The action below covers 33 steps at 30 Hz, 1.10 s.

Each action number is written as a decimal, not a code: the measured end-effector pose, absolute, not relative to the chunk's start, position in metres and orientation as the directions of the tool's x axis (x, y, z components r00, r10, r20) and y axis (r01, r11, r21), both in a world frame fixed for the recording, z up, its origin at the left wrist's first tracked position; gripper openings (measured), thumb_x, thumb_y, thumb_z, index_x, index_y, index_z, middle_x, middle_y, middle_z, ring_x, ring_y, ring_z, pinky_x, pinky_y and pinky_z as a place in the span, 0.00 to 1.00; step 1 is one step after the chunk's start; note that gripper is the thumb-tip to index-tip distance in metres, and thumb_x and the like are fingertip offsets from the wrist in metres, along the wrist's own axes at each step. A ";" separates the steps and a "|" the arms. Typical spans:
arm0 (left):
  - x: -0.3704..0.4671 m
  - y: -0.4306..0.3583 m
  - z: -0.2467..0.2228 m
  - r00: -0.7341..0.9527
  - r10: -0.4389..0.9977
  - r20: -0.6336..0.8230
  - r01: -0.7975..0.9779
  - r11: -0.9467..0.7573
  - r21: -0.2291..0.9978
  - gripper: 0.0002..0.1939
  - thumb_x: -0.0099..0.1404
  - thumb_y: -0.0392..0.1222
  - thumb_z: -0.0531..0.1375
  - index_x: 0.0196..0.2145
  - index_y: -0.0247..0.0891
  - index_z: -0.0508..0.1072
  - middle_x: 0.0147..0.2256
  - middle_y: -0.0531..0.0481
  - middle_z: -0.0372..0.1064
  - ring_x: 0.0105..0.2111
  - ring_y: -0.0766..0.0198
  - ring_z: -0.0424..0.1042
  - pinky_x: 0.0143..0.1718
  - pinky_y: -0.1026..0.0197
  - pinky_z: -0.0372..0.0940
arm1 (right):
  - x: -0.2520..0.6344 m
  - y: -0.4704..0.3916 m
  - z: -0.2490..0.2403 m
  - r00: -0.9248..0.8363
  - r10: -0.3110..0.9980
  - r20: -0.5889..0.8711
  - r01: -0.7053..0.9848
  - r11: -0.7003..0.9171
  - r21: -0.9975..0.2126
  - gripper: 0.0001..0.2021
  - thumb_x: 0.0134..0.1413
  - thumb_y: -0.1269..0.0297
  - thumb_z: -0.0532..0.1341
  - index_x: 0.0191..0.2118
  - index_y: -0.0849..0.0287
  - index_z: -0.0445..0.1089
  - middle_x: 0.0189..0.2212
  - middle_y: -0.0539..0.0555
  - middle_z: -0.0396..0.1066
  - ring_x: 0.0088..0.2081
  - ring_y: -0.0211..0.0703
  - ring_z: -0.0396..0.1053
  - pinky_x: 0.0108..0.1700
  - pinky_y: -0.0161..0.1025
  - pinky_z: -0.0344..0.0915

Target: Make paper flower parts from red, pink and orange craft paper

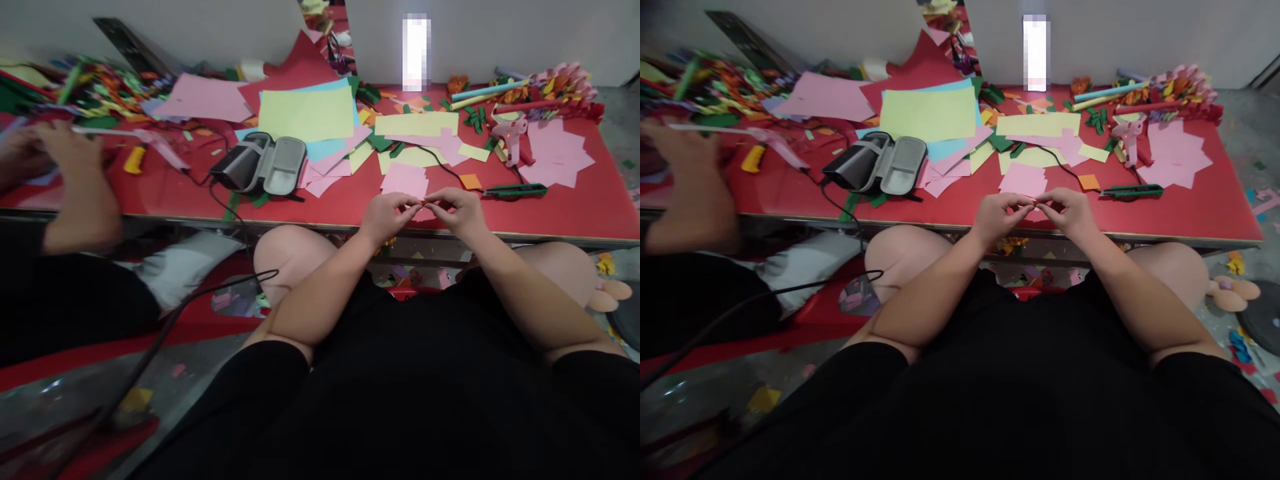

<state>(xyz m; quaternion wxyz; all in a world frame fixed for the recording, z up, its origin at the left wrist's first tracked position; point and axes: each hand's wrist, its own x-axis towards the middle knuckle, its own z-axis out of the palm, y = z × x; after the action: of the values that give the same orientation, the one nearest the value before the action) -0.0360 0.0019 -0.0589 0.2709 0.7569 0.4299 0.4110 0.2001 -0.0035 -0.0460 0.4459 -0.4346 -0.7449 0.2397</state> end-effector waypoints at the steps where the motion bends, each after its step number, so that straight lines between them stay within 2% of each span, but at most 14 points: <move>1: -0.036 0.002 -0.058 0.287 0.880 0.378 0.427 -0.470 0.772 0.10 0.76 0.50 0.71 0.44 0.45 0.93 0.46 0.46 0.91 0.40 0.58 0.87 0.45 0.57 0.75 | 0.200 -0.004 -0.046 -0.232 0.863 0.448 0.445 0.504 -0.741 0.11 0.65 0.54 0.72 0.43 0.53 0.90 0.37 0.56 0.88 0.29 0.43 0.75 0.36 0.44 0.75; 8: -0.036 0.000 -0.054 0.275 0.933 0.233 0.312 -0.316 0.896 0.05 0.72 0.45 0.74 0.41 0.45 0.93 0.45 0.47 0.91 0.46 0.54 0.90 0.49 0.56 0.79 | 0.201 -0.005 -0.043 -0.256 0.892 0.373 0.480 0.452 -0.752 0.10 0.64 0.56 0.73 0.43 0.54 0.91 0.37 0.56 0.88 0.29 0.42 0.73 0.35 0.44 0.73; 20: -0.039 0.002 -0.048 0.312 0.942 0.126 0.291 -0.221 0.931 0.05 0.68 0.45 0.75 0.37 0.43 0.92 0.40 0.45 0.91 0.40 0.58 0.87 0.44 0.56 0.74 | 0.199 -0.006 -0.041 -0.235 0.927 0.292 0.485 0.372 -0.791 0.09 0.62 0.58 0.74 0.43 0.54 0.91 0.36 0.57 0.87 0.29 0.42 0.73 0.35 0.44 0.73; 28: -0.038 0.000 -0.045 0.316 0.944 0.098 0.284 -0.193 0.939 0.08 0.66 0.47 0.76 0.35 0.40 0.91 0.37 0.44 0.89 0.37 0.60 0.84 0.41 0.57 0.72 | 0.198 -0.007 -0.039 -0.207 0.951 0.230 0.475 0.303 -0.826 0.11 0.60 0.54 0.75 0.42 0.55 0.91 0.36 0.57 0.88 0.30 0.44 0.74 0.35 0.44 0.73; 33: -0.042 0.001 -0.040 0.317 0.946 0.076 0.258 -0.163 0.952 0.11 0.65 0.50 0.77 0.35 0.39 0.90 0.37 0.44 0.89 0.37 0.59 0.84 0.41 0.58 0.73 | 0.200 -0.006 -0.035 -0.177 0.969 0.174 0.395 0.232 -0.889 0.11 0.58 0.53 0.76 0.40 0.55 0.90 0.37 0.58 0.89 0.34 0.48 0.80 0.39 0.47 0.77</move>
<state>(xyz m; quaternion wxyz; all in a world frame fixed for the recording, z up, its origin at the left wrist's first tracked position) -0.0424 0.0014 -0.0400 0.4633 0.6661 0.4517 0.3710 0.1995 -0.0061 -0.0350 0.3973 -0.5037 -0.6768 0.3611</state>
